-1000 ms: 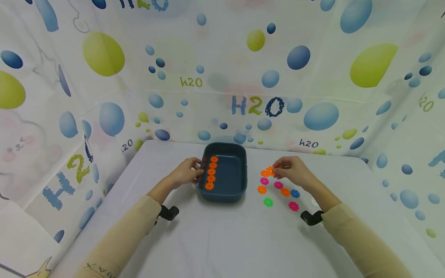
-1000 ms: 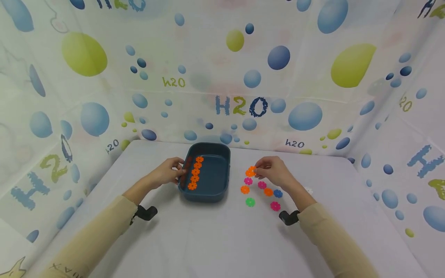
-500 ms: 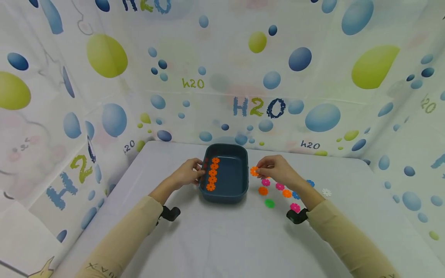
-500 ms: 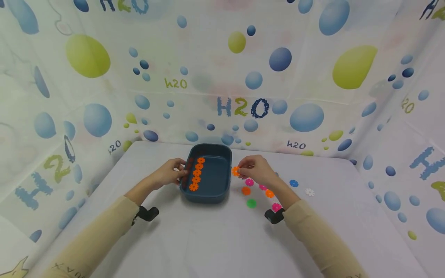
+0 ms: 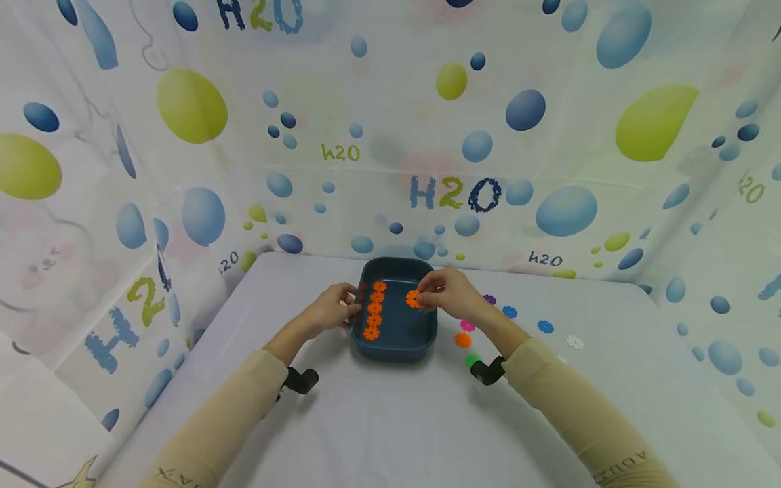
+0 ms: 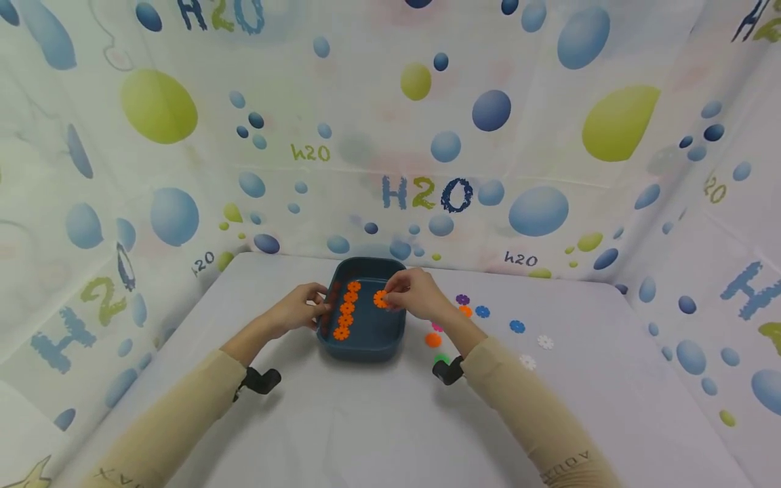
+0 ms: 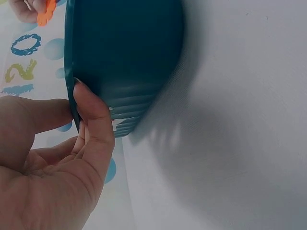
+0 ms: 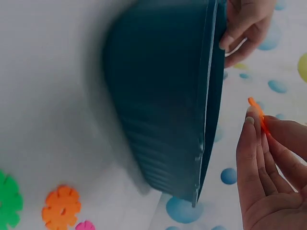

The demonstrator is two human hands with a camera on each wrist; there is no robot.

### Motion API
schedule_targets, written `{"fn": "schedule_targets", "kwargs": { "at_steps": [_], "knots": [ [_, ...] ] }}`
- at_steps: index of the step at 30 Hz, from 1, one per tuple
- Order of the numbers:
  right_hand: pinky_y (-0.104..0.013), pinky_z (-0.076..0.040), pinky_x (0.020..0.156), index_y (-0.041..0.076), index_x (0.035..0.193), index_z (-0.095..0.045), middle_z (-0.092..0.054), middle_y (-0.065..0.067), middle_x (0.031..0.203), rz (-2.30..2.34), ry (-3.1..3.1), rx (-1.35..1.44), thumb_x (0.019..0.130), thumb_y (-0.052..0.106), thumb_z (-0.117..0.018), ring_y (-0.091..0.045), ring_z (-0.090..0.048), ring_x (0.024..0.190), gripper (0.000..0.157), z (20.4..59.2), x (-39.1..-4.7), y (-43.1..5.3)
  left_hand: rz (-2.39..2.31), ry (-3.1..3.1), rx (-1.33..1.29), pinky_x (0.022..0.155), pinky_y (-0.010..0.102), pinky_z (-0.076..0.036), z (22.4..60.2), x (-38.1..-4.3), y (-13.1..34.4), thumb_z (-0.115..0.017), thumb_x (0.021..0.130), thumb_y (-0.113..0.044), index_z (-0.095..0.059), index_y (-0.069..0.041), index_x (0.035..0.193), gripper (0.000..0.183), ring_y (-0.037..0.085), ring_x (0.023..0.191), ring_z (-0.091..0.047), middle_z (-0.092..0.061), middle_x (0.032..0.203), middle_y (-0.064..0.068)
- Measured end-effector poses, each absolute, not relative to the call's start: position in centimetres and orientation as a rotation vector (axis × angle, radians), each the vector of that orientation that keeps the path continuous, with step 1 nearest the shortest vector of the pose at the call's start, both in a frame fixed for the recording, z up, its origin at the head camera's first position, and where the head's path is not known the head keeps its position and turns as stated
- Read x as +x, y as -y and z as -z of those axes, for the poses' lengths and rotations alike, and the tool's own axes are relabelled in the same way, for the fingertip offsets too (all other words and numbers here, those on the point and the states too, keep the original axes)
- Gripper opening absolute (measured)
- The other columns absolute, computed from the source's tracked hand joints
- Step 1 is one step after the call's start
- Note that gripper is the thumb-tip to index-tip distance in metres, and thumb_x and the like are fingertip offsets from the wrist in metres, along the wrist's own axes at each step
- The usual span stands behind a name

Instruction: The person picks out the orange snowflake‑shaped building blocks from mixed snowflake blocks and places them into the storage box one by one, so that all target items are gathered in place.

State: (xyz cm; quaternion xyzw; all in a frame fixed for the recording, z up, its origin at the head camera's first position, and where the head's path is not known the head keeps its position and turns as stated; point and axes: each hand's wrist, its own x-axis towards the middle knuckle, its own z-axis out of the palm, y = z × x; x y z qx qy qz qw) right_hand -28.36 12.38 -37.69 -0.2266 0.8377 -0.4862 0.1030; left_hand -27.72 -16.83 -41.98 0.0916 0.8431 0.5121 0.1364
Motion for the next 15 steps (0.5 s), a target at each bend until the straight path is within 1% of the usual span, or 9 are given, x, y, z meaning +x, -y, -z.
{"fn": "schedule_targets", "kwargs": {
  "at_steps": [4,7,9,15],
  "knots": [
    [-0.051,-0.060,0.086,-0.002,0.107,-0.069,-0.073,-0.013,0.095,1.420,-2.478,-0.659,0.098,0.006,-0.068,-0.041,-0.072,0.091,0.012,37.7,-28.7,-11.4,-1.480,-2.442,0.275,0.065,0.031,-0.060,42.2,-27.7,16.8,-0.054,0.105,-0.005,-0.043,0.010,0.141,0.040,0.021,0.078,-0.060,-0.052,0.098,0.015],
    [-0.051,-0.059,0.088,0.000,0.108,-0.069,-0.073,-0.012,0.094,1.412,-2.485,-0.630,0.098,0.008,-0.068,-0.042,-0.071,0.092,0.012,37.7,-29.2,-10.8,-1.480,-2.444,0.278,0.065,0.031,-0.060,42.2,-27.7,16.9,-0.054,0.105,-0.005,-0.044,0.010,0.140,0.040,0.021,0.078,-0.060,-0.052,0.098,0.015],
    [-0.049,-0.060,0.087,0.000,0.108,-0.069,-0.073,-0.012,0.093,1.406,-2.490,-0.628,0.099,0.008,-0.068,-0.043,-0.071,0.093,0.013,37.5,-29.5,-10.5,-1.478,-2.447,0.278,0.066,0.031,-0.060,42.1,-27.7,16.9,-0.054,0.105,-0.005,-0.044,0.010,0.140,0.040,0.021,0.079,-0.061,-0.052,0.098,0.015],
    [-0.035,-0.062,0.079,-0.003,0.107,-0.069,-0.074,-0.015,0.093,1.424,-2.498,-0.613,0.098,0.005,-0.067,-0.043,-0.071,0.094,0.012,37.0,-30.4,-9.6,-1.479,-2.457,0.286,0.066,0.031,-0.060,41.9,-27.6,17.0,-0.055,0.104,-0.005,-0.044,0.011,0.140,0.041,0.021,0.080,-0.060,-0.052,0.099,0.015]
  ]
}}
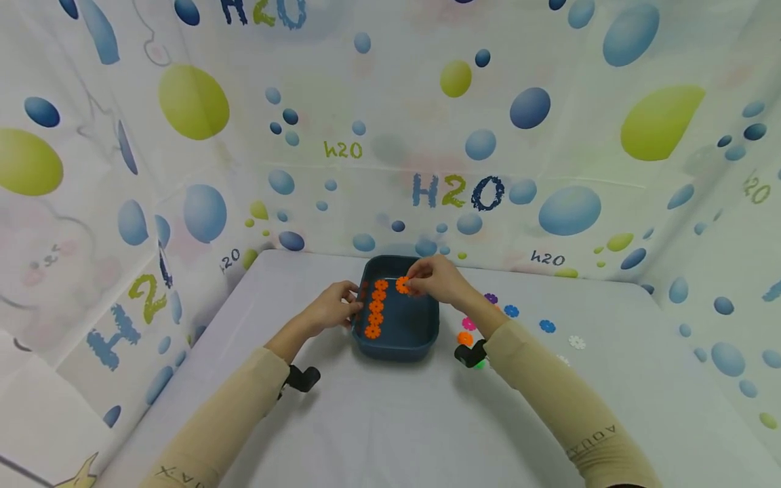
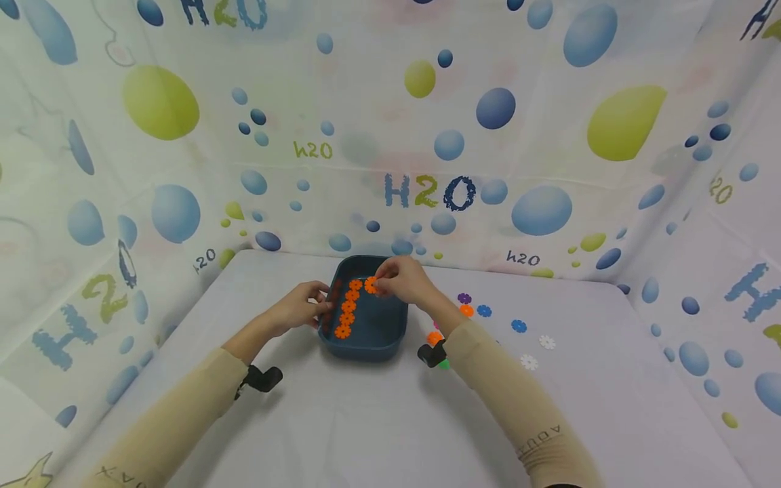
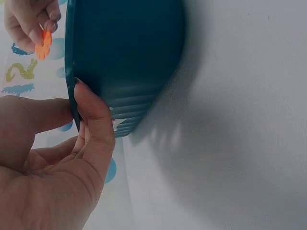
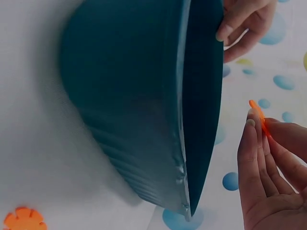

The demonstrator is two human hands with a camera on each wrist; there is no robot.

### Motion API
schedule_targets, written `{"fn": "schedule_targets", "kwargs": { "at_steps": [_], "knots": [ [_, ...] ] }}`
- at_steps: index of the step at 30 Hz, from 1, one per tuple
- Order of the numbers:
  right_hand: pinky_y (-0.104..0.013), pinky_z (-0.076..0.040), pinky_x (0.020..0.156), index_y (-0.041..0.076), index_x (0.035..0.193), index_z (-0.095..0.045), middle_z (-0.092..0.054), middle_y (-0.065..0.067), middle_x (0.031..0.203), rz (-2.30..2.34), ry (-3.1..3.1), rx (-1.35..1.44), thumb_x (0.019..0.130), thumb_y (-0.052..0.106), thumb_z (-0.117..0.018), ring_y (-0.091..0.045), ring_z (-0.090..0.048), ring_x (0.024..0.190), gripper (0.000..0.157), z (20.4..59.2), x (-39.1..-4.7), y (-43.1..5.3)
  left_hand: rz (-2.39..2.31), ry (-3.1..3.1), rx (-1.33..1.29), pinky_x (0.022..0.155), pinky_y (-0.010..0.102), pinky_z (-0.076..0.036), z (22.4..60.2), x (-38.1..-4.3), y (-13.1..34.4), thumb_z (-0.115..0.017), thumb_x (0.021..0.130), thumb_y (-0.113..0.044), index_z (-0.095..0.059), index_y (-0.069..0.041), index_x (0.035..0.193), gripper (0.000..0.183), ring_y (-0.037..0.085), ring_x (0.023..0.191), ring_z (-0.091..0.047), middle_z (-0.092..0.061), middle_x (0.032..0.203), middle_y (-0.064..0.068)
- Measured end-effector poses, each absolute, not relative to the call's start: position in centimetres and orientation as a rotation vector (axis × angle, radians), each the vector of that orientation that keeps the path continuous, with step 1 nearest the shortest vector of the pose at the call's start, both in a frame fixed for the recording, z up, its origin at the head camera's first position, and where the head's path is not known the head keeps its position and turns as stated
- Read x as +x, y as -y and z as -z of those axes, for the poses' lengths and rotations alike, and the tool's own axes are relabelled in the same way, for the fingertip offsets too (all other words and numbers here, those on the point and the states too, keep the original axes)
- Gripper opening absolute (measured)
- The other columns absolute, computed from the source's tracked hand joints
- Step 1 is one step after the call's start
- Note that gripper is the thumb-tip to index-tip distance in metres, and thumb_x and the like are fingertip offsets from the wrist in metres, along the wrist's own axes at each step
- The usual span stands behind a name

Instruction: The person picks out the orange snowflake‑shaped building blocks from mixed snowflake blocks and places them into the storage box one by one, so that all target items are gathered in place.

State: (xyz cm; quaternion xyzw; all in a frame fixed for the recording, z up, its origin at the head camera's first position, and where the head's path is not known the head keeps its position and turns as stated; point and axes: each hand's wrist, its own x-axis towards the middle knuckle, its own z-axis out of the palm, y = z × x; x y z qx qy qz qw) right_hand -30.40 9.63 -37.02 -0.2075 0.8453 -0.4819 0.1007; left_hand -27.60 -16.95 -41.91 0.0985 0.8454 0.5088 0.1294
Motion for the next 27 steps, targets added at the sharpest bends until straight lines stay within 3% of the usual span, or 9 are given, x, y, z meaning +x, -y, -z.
{"fn": "schedule_targets", "kwargs": {
  "at_steps": [21,27],
  "knots": [
    [-0.034,-0.062,0.077,-0.004,0.105,-0.070,-0.073,-0.019,0.100,1.520,-2.512,-0.331,0.097,0.006,-0.067,-0.029,-0.074,0.087,0.013,37.8,-34.4,-6.3,-1.477,-2.451,0.288,0.067,0.033,-0.060,41.7,-27.8,17.2,-0.054,0.105,-0.005,-0.044,0.009,0.141,0.040,0.023,0.081,-0.059,-0.052,0.100,0.016],
    [-0.047,-0.060,0.087,-0.006,0.100,-0.071,-0.072,-0.021,0.099,1.582,-2.524,-0.201,0.095,0.001,-0.067,-0.028,-0.074,0.081,0.009,38.7,-35.0,-5.7,-1.483,-2.441,0.291,0.067,0.033,-0.061,41.9,-27.7,16.9,-0.054,0.105,-0.005,-0.043,0.010,0.141,0.041,0.022,0.081,-0.060,-0.053,0.100,0.015]
  ]
}}
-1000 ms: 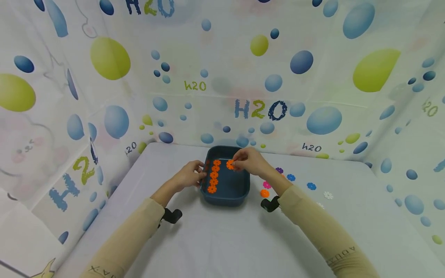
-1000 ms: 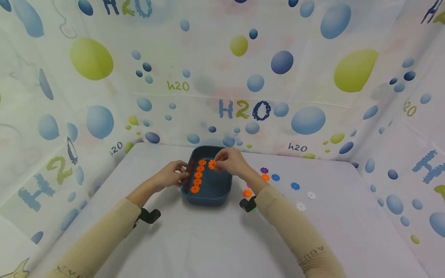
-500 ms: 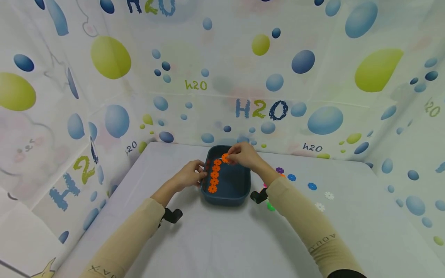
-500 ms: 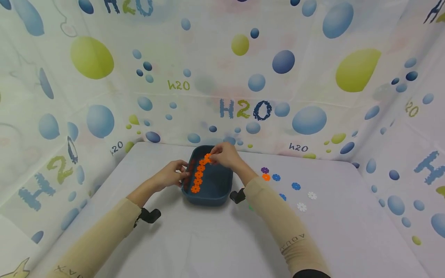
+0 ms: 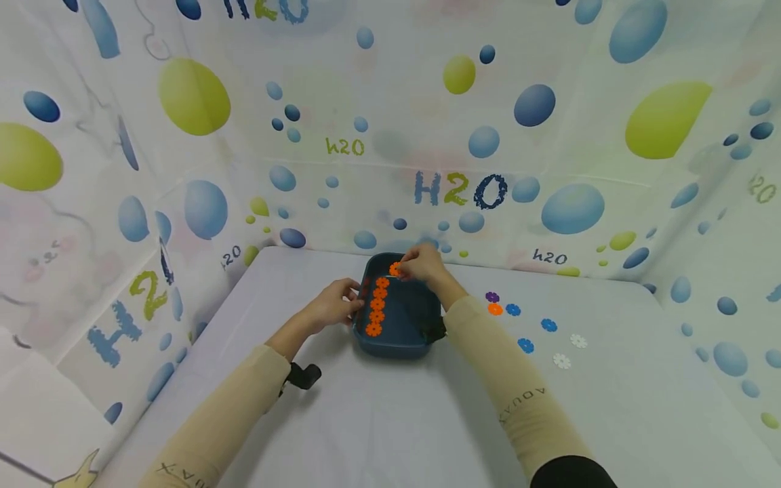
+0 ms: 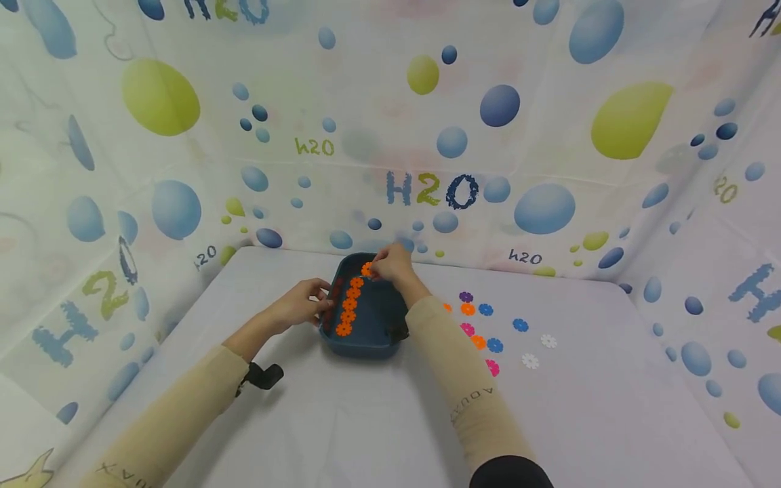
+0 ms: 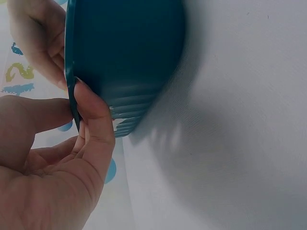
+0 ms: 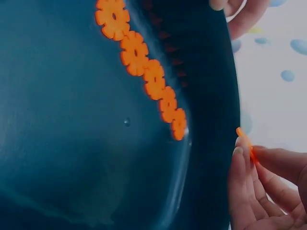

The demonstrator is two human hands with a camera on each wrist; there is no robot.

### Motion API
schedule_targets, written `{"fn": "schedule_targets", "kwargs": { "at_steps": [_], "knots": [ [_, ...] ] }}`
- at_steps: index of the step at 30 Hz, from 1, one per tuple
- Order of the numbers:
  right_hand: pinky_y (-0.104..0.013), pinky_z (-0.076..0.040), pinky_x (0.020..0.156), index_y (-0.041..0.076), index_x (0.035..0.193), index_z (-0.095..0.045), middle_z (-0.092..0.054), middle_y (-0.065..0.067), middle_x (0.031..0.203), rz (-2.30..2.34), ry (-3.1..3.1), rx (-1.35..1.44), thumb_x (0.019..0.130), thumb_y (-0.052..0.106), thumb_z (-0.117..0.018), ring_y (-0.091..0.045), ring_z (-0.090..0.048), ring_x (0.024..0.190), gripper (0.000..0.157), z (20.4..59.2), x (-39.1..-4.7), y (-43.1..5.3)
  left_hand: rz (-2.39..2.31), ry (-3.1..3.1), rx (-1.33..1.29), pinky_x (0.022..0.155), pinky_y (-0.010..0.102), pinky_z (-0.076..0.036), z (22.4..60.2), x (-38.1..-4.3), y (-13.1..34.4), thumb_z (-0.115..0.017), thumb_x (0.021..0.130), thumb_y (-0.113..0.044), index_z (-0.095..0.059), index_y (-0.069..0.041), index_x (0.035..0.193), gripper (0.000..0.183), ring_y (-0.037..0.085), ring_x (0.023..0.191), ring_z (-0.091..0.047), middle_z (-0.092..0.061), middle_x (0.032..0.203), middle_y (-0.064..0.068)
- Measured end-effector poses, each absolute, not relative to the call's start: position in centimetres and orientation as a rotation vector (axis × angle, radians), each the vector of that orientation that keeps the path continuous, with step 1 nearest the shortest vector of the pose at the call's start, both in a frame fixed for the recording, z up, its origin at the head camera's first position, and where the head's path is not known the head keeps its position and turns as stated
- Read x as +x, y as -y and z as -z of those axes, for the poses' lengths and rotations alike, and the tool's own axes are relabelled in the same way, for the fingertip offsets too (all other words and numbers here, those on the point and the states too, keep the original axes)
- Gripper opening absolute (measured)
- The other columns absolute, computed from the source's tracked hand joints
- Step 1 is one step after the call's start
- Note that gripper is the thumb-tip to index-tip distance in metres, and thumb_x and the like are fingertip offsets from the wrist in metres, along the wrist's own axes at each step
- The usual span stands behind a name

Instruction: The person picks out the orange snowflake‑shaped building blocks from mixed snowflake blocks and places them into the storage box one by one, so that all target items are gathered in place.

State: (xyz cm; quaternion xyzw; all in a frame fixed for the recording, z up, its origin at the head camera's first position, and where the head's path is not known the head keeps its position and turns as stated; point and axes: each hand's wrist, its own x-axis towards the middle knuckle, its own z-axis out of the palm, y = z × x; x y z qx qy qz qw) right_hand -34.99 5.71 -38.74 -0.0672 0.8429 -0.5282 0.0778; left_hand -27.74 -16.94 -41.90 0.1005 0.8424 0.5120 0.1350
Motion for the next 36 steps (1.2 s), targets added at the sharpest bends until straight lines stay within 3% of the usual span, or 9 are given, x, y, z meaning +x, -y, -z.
{"fn": "schedule_targets", "kwargs": {
  "at_steps": [6,9,13,19,23,26,30,33,36],
  "knots": [
    [-0.048,-0.059,0.090,-0.006,0.099,-0.071,-0.071,-0.024,0.105,1.533,-2.576,-0.053,0.094,-0.001,-0.067,-0.031,-0.074,0.084,0.008,39.3,-35.3,-4.8,-1.482,-2.451,0.285,0.066,0.032,-0.061,41.8,-27.4,17.1,-0.056,0.104,-0.006,-0.044,0.010,0.140,0.041,0.022,0.078,-0.061,-0.053,0.099,0.015],
    [-0.046,-0.059,0.089,-0.003,0.090,-0.069,-0.069,-0.025,0.113,1.497,-2.588,0.012,0.092,-0.005,-0.065,-0.030,-0.074,0.083,0.005,39.7,-35.6,-4.7,-1.482,-2.451,0.275,0.066,0.032,-0.060,41.8,-27.4,16.8,-0.056,0.104,-0.005,-0.045,0.009,0.140,0.041,0.022,0.076,-0.061,-0.053,0.098,0.015],
    [-0.044,-0.060,0.086,0.004,0.075,-0.060,-0.068,-0.024,0.118,1.403,-2.631,0.098,0.091,-0.008,-0.062,-0.028,-0.074,0.079,0.020,40.8,-36.2,-4.3,-1.482,-2.454,0.271,0.065,0.032,-0.060,41.8,-27.4,16.8,-0.057,0.104,-0.006,-0.046,0.009,0.139,0.040,0.021,0.075,-0.061,-0.053,0.098,0.014],
    [-0.039,-0.062,0.074,0.006,0.075,-0.061,-0.073,-0.022,0.095,1.298,-2.695,0.178,0.092,-0.007,-0.061,-0.028,-0.075,0.076,0.021,42.2,-37.1,-3.8,-1.480,-2.464,0.269,0.065,0.032,-0.061,41.9,-27.6,16.9,-0.056,0.104,-0.005,-0.046,0.009,0.139,0.039,0.022,0.076,-0.061,-0.053,0.097,0.015],
    [-0.034,-0.059,0.068,0.010,0.068,-0.054,-0.062,-0.033,0.124,1.267,-2.693,0.227,0.092,-0.005,-0.064,-0.024,-0.070,0.067,0.030,42.7,-37.0,-3.5,-1.481,-2.456,0.268,0.065,0.032,-0.060,41.9,-27.6,17.0,-0.056,0.104,-0.005,-0.045,0.009,0.139,0.039,0.022,0.077,-0.060,-0.052,0.097,0.014],
    [-0.032,-0.058,0.067,0.007,0.078,-0.060,-0.044,-0.035,0.144,1.289,-2.681,0.253,0.094,-0.003,-0.065,-0.019,-0.068,0.065,0.020,43.0,-37.0,-3.3,-1.474,-2.459,0.272,0.066,0.032,-0.060,41.8,-27.5,16.9,-0.056,0.104,-0.005,-0.045,0.009,0.139,0.040,0.022,0.078,-0.060,-0.052,0.097,0.014],
    [-0.034,-0.062,0.072,-0.001,0.096,-0.067,-0.041,-0.036,0.150,1.378,-2.643,0.262,0.095,-0.005,-0.063,-0.021,-0.073,0.069,0.006,43.3,-37.1,-3.2,-1.468,-2.469,0.263,0.066,0.032,-0.060,41.8,-27.4,16.9,-0.057,0.104,-0.006,-0.046,0.009,0.139,0.040,0.022,0.078,-0.060,-0.053,0.097,0.014],
    [-0.035,-0.062,0.074,-0.003,0.097,-0.068,-0.048,-0.034,0.145,1.379,-2.637,0.274,0.094,-0.005,-0.064,-0.022,-0.075,0.072,0.006,43.4,-37.2,-3.1,-1.465,-2.471,0.265,0.066,0.032,-0.060,41.9,-27.4,16.9,-0.057,0.104,-0.006,-0.046,0.009,0.140,0.040,0.022,0.077,-0.060,-0.053,0.097,0.015],
    [-0.035,-0.062,0.073,-0.001,0.094,-0.068,-0.063,-0.030,0.130,1.336,-2.649,0.264,0.093,-0.003,-0.066,-0.022,-0.075,0.071,0.003,43.4,-37.3,-3.3,-1.472,-2.463,0.263,0.066,0.032,-0.060,41.9,-27.4,16.9,-0.057,0.104,-0.005,-0.046,0.009,0.139,0.040,0.022,0.077,-0.060,-0.053,0.097,0.015]
  ]
}}
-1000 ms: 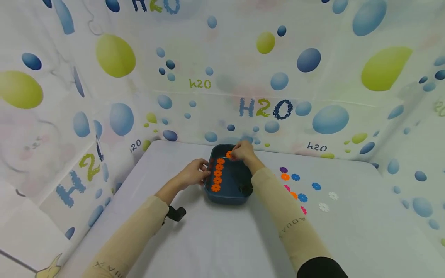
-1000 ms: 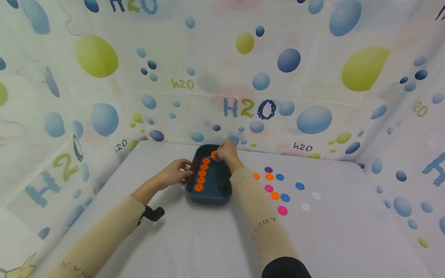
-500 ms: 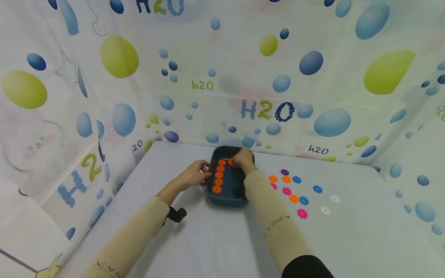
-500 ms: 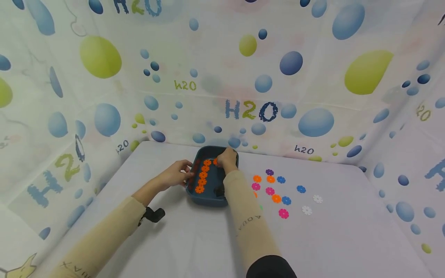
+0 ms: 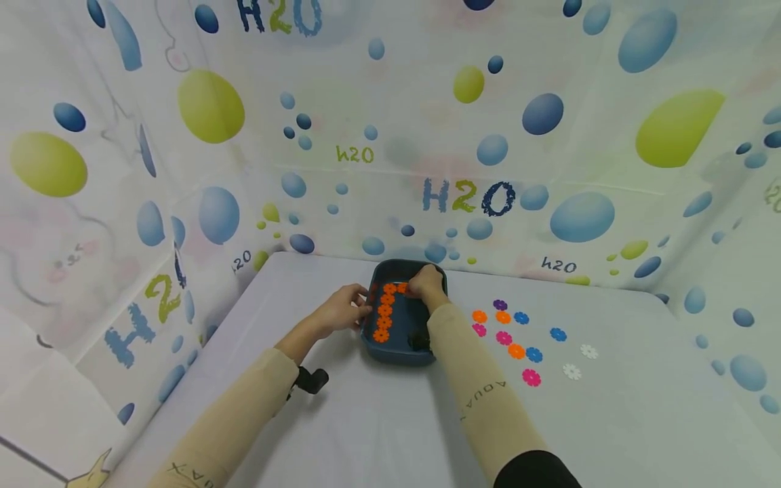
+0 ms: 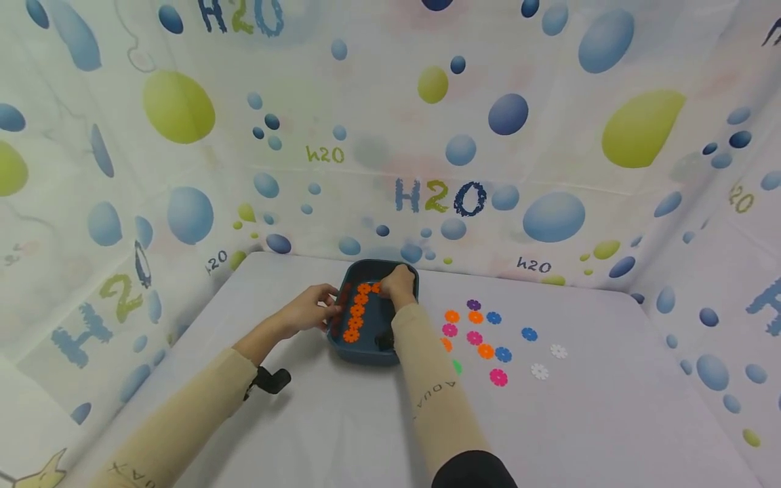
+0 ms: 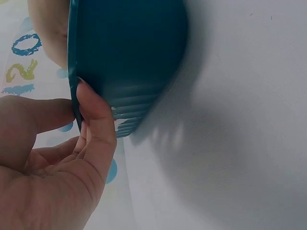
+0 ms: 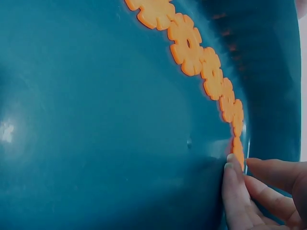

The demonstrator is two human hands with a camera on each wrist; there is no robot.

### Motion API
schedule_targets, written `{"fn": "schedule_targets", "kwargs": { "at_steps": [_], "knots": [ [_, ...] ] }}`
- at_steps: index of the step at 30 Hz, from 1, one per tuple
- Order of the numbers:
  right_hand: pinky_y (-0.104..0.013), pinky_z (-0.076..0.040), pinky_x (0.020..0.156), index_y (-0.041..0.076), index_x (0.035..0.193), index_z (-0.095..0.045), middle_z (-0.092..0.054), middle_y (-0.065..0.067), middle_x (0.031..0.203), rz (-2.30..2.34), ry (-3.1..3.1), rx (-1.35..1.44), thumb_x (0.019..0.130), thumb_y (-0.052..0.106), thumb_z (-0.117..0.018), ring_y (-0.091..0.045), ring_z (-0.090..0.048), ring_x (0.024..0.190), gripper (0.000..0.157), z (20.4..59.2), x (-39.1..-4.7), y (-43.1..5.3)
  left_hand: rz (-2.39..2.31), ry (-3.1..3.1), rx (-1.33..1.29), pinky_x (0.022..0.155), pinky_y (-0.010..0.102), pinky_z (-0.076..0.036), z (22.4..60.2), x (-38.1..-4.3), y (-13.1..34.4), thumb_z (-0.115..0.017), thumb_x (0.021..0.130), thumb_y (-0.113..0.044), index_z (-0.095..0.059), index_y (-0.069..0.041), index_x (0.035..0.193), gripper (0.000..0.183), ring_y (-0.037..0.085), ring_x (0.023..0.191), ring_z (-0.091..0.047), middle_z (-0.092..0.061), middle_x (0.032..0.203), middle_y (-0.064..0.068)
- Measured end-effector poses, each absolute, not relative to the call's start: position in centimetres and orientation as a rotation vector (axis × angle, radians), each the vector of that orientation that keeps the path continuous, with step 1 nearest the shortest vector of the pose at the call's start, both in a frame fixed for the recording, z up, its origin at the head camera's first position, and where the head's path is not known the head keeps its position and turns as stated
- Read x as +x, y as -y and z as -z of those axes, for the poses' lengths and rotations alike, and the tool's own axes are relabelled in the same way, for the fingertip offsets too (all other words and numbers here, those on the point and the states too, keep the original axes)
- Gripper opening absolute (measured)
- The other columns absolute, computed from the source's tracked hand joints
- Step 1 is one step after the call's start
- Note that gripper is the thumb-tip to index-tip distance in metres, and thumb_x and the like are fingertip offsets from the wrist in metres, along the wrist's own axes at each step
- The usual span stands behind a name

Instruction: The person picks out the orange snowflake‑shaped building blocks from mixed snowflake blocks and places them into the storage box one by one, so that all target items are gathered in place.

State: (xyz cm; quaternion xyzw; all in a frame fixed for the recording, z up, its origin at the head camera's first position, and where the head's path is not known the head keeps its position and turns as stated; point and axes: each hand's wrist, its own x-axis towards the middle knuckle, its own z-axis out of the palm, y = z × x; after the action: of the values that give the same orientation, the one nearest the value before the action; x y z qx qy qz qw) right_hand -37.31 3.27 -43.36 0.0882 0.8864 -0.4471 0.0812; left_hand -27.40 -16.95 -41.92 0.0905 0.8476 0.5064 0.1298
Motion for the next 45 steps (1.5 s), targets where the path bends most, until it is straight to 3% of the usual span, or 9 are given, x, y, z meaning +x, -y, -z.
{"fn": "schedule_targets", "kwargs": {
  "at_steps": [5,8,11,15,19,23,32,45],
  "knots": [
    [-0.033,-0.058,0.071,-0.003,0.102,-0.073,-0.068,-0.025,0.115,1.205,-2.697,0.129,0.093,0.003,-0.067,-0.024,-0.066,0.074,0.013,42.2,-36.6,-4.0,-1.467,-2.464,0.272,0.066,0.033,-0.061,42.2,-27.5,16.9,-0.057,0.104,-0.005,-0.045,0.009,0.140,0.040,0.023,0.077,-0.061,-0.053,0.098,0.015],
    [-0.035,-0.060,0.077,-0.005,0.114,-0.071,-0.067,-0.023,0.117,1.193,-2.681,-0.008,0.096,0.008,-0.067,-0.029,-0.069,0.084,0.022,40.8,-36.2,-4.3,-1.466,-2.467,0.271,0.066,0.033,-0.061,42.2,-27.6,17.0,-0.056,0.104,-0.005,-0.044,0.009,0.141,0.041,0.022,0.077,-0.061,-0.053,0.098,0.015],
    [-0.041,-0.060,0.087,-0.007,0.115,-0.070,-0.069,-0.022,0.117,1.219,-2.651,-0.138,0.098,0.011,-0.067,-0.035,-0.071,0.100,0.025,39.4,-35.7,-4.7,-1.473,-2.457,0.295,0.066,0.034,-0.061,42.1,-27.6,17.0,-0.056,0.104,-0.005,-0.043,0.011,0.142,0.043,0.022,0.078,-0.061,-0.053,0.098,0.015],
    [-0.048,-0.057,0.092,-0.007,0.116,-0.071,-0.067,-0.022,0.119,1.195,-2.645,-0.275,0.099,0.013,-0.067,-0.040,-0.067,0.106,0.027,37.7,-34.9,-5.4,-1.469,-2.456,0.313,0.067,0.033,-0.061,42.1,-27.7,17.0,-0.057,0.104,-0.005,-0.043,0.012,0.141,0.043,0.023,0.080,-0.061,-0.052,0.098,0.015],
    [-0.044,-0.058,0.088,-0.004,0.120,-0.070,-0.067,-0.020,0.119,1.121,-2.659,-0.387,0.099,0.016,-0.068,-0.038,-0.068,0.102,0.030,36.4,-34.0,-6.1,-1.460,-2.456,0.290,0.069,0.033,-0.061,42.1,-27.8,17.0,-0.057,0.104,-0.006,-0.044,0.010,0.141,0.042,0.024,0.083,-0.061,-0.052,0.099,0.015],
    [-0.038,-0.058,0.083,-0.002,0.115,-0.073,-0.070,-0.017,0.114,1.054,-2.677,-0.484,0.098,0.019,-0.070,-0.033,-0.068,0.099,0.027,35.5,-32.9,-7.0,-1.452,-2.458,0.277,0.071,0.034,-0.062,42.1,-27.9,17.2,-0.056,0.105,-0.007,-0.043,0.010,0.141,0.042,0.025,0.086,-0.061,-0.052,0.101,0.016],
    [-0.042,-0.056,0.093,0.000,0.119,-0.070,-0.070,-0.014,0.117,0.897,-2.685,-0.678,0.097,0.022,-0.071,-0.029,-0.064,0.106,0.031,35.5,-31.0,-10.4,-1.444,-2.462,0.287,0.068,0.033,-0.061,41.8,-27.5,17.1,-0.056,0.104,-0.005,-0.043,0.012,0.141,0.042,0.024,0.083,-0.061,-0.052,0.100,0.016],
    [-0.035,-0.060,0.082,0.000,0.119,-0.068,-0.069,-0.011,0.110,0.881,-2.697,-0.705,0.096,0.016,-0.072,-0.028,-0.066,0.100,0.028,36.4,-28.3,-17.0,-1.452,-2.450,0.298,0.069,0.032,-0.060,41.6,-27.7,16.9,-0.054,0.105,-0.006,-0.040,0.012,0.144,0.045,0.022,0.081,-0.060,-0.051,0.101,0.016]
  ]
}}
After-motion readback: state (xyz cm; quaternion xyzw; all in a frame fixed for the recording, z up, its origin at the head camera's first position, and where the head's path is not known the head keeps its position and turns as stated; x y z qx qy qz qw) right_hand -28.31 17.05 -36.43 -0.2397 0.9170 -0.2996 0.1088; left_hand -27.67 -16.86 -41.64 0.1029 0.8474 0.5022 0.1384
